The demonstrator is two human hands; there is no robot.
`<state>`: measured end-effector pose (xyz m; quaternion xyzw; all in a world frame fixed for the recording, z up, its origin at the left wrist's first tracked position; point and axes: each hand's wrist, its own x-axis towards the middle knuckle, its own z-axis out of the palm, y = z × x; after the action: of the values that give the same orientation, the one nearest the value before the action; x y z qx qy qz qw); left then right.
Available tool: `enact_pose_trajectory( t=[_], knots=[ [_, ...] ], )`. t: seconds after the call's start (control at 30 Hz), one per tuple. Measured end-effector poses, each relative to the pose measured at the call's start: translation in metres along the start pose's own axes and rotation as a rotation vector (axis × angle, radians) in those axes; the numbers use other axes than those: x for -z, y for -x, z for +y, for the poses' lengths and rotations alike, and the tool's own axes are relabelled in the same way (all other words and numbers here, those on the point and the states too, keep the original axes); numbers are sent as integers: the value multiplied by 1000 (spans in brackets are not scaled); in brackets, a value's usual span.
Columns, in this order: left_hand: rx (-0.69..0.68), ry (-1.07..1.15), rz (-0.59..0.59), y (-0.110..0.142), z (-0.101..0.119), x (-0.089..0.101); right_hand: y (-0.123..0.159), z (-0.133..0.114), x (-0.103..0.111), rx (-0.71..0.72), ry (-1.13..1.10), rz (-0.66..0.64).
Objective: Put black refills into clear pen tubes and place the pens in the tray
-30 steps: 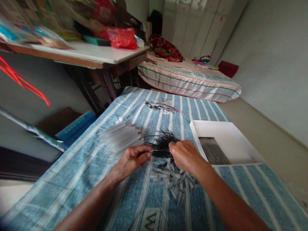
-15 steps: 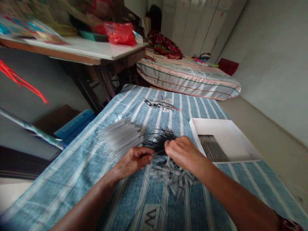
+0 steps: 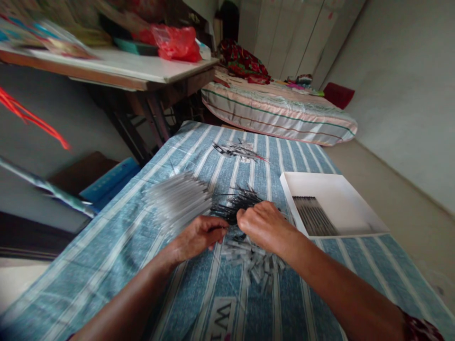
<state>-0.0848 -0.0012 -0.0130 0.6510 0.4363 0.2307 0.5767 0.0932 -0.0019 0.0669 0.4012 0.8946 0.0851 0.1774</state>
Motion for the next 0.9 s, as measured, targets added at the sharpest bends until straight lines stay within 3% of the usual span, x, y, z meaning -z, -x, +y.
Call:
enact_pose_trajectory(
  t=[0.1,0.23,0.33,0.47,0.57,0.7,0.9],
  knots=[
    [-32,76,0,0,2,-2,-1,-7,2,36,-27,56],
    [-93,270,28,3,5,-2,4,-10,0,78,-154,285],
    [-124,447,88,5,5,-1,7,-2,-7,26,-260,361],
    [-195,616,97,5,3,-1,6,9,-27,-122,-304,137],
    [-222,675,75,6,2,-2,1,9,-43,-147,-320,-9],
    [-207,694,60,6,4,-4,-2,4,-56,-141,-346,-61],
    [-163,663,58,6,4,-4,-4,5,-60,-103,-385,-61]
  ],
)
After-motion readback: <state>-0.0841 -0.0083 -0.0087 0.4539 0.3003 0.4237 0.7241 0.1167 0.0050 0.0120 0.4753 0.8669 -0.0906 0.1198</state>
